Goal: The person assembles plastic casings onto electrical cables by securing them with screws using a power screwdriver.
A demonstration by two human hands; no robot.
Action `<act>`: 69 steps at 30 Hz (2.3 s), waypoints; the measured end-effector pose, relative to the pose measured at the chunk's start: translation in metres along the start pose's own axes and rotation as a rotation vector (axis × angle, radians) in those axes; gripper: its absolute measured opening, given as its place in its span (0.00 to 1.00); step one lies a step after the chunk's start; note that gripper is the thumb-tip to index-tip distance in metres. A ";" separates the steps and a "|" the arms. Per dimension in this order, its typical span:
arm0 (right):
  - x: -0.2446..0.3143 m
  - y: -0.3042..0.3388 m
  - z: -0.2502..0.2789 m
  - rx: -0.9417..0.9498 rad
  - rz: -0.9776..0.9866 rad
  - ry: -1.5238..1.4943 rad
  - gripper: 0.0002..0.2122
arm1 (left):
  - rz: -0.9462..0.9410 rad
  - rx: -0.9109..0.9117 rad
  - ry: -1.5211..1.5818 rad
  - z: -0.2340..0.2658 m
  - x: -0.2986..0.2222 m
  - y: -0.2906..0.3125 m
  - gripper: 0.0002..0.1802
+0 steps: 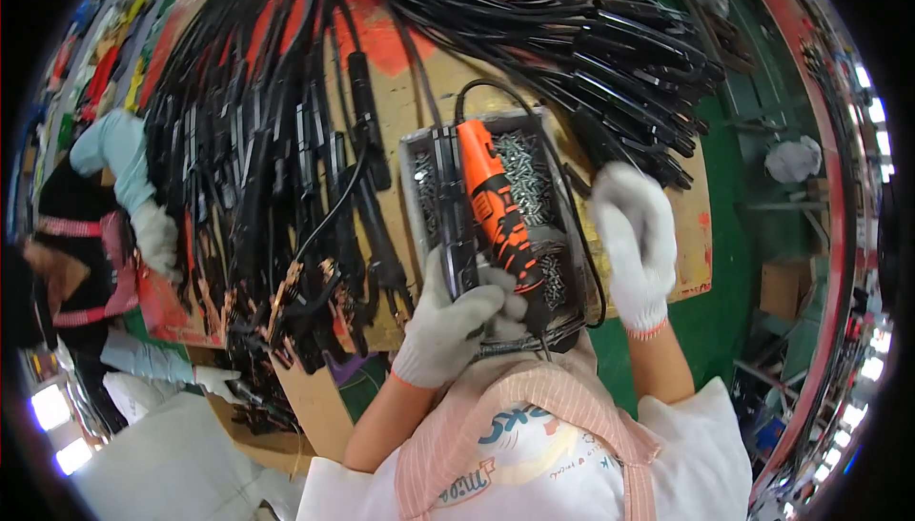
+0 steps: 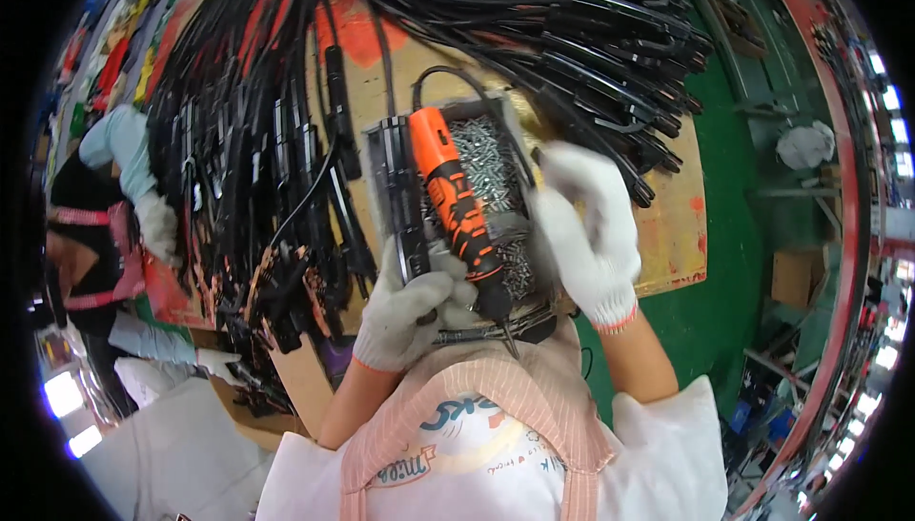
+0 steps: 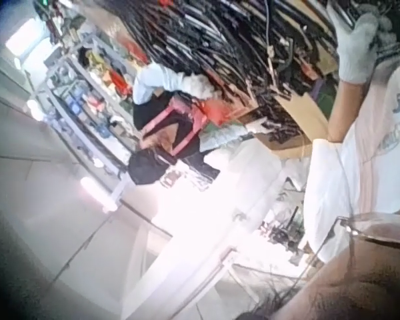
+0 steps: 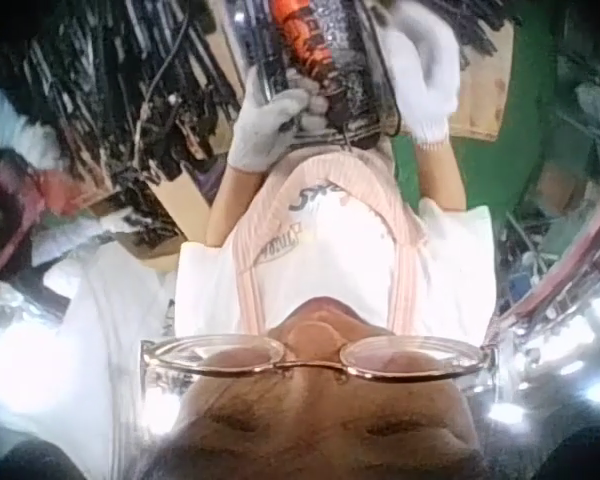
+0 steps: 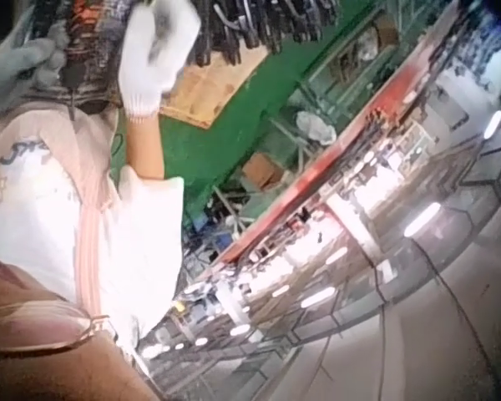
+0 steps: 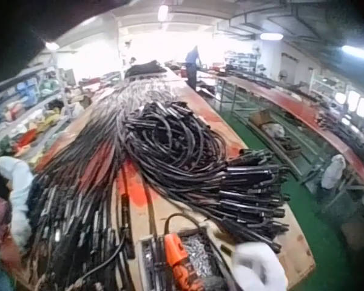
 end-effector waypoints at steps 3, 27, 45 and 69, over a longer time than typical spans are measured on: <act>-0.035 0.052 0.053 -0.009 0.086 0.349 0.11 | 0.080 -0.145 -0.245 -0.010 -0.002 -0.007 0.28; -0.076 0.063 0.087 0.008 0.096 0.481 0.11 | -0.029 -0.039 -0.045 -0.007 0.010 -0.006 0.23; 0.030 0.021 0.014 0.072 -0.139 -0.323 0.24 | -0.116 0.115 -0.097 0.013 0.011 0.001 0.13; 0.023 0.062 0.026 -0.221 0.170 -0.597 0.14 | -0.055 0.010 -0.237 0.010 0.008 -0.012 0.25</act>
Point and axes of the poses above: each hand's wrist, its own y-axis away from the middle knuckle, its own z-axis out of the back of the hand, x = y × z, the point moved 4 cm from there along -y, towards the middle knuckle, and after that the axes turned 1 degree about x, right-handed, at the moved point
